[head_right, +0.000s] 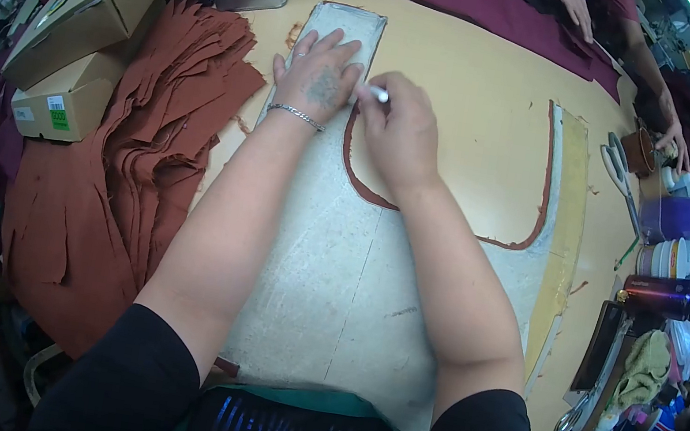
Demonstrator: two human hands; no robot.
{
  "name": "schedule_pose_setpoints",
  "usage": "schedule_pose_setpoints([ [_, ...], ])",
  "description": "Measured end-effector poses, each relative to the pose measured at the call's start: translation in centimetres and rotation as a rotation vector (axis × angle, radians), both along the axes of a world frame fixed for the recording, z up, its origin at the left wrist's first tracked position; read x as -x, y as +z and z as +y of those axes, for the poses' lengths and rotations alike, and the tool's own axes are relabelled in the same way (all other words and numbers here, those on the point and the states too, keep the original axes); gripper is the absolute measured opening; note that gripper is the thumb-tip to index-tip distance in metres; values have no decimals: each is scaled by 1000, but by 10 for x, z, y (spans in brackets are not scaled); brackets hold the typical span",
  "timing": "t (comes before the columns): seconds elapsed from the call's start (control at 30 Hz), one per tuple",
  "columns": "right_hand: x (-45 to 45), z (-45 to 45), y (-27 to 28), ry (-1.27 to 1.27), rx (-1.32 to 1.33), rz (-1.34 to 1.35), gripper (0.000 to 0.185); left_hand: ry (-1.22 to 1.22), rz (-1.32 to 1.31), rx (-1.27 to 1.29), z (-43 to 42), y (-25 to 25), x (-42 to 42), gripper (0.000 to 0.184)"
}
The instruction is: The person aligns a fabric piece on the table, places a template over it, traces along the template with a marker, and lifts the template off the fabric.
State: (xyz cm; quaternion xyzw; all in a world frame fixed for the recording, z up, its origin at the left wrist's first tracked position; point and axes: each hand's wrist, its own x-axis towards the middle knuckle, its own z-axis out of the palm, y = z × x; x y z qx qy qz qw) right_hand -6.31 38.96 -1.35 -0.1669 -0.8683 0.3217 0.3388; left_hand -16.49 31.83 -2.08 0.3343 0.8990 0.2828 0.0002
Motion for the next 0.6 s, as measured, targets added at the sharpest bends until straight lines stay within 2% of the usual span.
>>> schedule_pose_setpoints([
  [0.13,-38,-29,8,111,26,-66,13,11,-21,-39,-1,1,0,34],
  [0.23,-54,-41,7,180,-9,2,13,31,-28,-80,-1,1,2,32],
  [0.3,-56,-41,-3,169,105,29,13,47,-31,-99,-4,5,3,29],
  [0.4,-53,-36,-7,147,271,34,13,4,-359,-726,-17,-3,14,22],
  [0.5,-54,-34,-8,132,318,43,12,-220,-57,-507,-66,29,-21,18],
  [0.57,-54,-34,-8,105,361,28,12,-386,-89,-157,-97,32,-59,23],
  [0.6,-53,-33,-11,95,385,38,13,-374,-16,-66,-108,32,-82,26],
])
